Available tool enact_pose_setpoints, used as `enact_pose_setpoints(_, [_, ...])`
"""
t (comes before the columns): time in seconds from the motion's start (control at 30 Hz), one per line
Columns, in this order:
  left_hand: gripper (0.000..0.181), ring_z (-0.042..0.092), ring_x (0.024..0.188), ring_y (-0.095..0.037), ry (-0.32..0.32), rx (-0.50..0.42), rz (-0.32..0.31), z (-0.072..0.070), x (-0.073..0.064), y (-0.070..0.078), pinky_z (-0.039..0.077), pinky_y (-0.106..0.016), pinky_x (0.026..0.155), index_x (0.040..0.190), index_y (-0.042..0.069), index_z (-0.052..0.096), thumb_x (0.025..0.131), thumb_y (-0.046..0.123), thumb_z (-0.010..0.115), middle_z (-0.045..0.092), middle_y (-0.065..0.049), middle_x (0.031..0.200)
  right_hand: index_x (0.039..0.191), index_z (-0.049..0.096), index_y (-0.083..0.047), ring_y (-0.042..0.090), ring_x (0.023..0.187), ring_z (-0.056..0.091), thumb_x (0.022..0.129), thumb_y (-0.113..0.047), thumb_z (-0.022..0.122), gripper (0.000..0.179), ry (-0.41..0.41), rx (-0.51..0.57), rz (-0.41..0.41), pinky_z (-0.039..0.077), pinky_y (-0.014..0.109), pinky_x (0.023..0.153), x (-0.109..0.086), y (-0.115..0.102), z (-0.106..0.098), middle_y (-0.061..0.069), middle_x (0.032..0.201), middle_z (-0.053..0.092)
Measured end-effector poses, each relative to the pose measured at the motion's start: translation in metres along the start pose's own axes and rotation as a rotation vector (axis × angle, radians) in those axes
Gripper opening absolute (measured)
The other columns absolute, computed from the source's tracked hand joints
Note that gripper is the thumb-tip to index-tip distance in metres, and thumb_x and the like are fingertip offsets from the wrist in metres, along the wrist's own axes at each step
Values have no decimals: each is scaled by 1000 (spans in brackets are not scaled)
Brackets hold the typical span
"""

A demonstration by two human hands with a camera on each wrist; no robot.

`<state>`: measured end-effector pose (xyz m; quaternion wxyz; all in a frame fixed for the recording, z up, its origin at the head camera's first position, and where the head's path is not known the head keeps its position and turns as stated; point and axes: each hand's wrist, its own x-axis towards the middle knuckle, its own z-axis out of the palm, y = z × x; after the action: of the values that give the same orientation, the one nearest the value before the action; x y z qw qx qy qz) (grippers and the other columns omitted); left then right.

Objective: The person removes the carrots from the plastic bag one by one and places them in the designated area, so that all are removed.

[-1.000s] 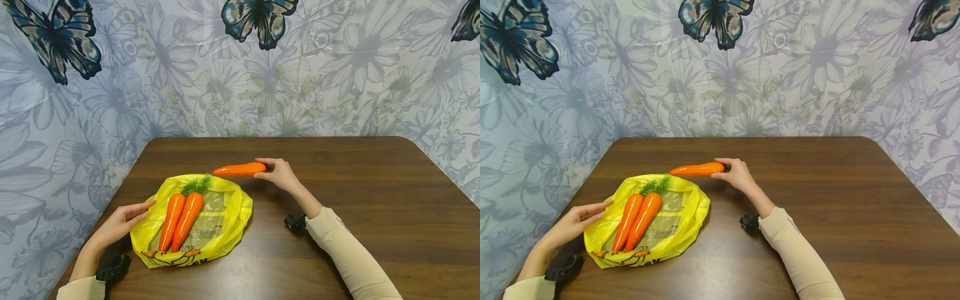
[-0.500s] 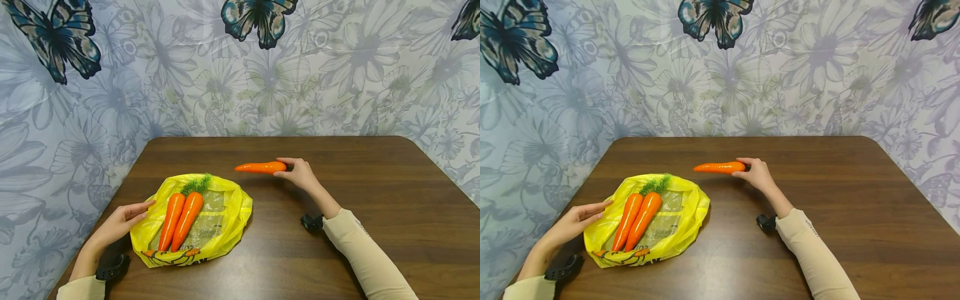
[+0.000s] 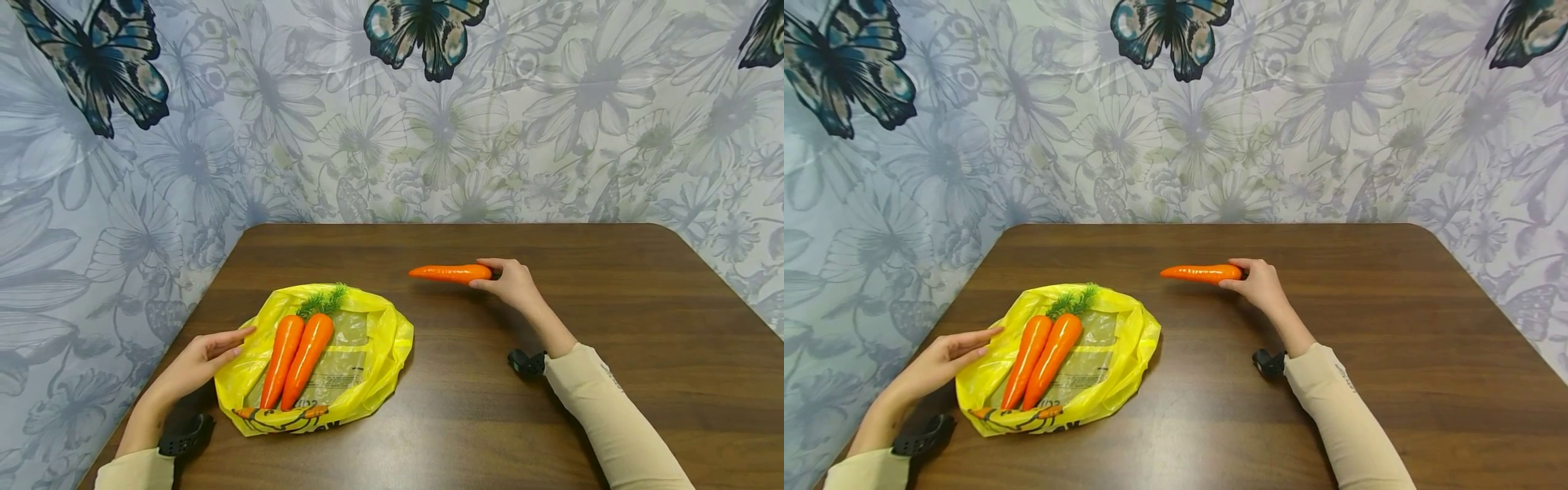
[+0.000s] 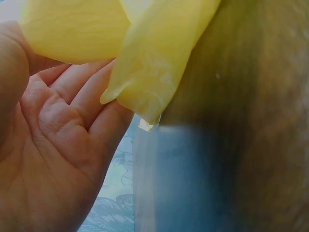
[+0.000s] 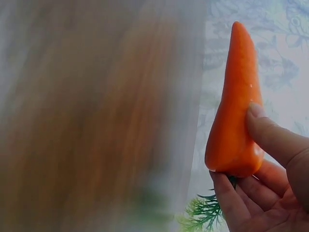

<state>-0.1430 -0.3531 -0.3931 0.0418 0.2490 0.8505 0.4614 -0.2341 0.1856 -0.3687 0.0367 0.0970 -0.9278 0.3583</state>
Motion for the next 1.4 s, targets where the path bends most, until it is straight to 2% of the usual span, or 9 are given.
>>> enact_pose_setpoints(0.6, [34, 46, 111, 4, -6, -5, -10, 0, 2, -1, 43, -14, 83, 126, -15, 50, 95, -1, 51, 46, -34, 125, 127, 56, 5, 42, 107, 50, 82, -26, 74, 58, -24, -65, 48, 39, 52, 88, -6, 21, -20, 27, 120, 55])
enact_pose_setpoints(0.93, [34, 47, 110, 3, -3, 2, -15, 0, 1, -2, 43, -15, 82, 125, -15, 50, 95, -1, 52, 47, -33, 125, 128, 54, 6, 44, 111, 47, 83, -24, 74, 57, -54, -72, 56, 37, 54, 91, -7, 25, -21, 28, 122, 53])
enact_pose_setpoints(1.4, [34, 47, 110, 3, -5, 1, -10, 0, 1, -3, 43, -14, 83, 126, -15, 50, 95, -1, 52, 47, -34, 125, 128, 54, 5, 44, 113, 45, 83, -25, 74, 58, -51, -73, 47, 35, 55, 93, -8, 26, -19, 28, 123, 53])
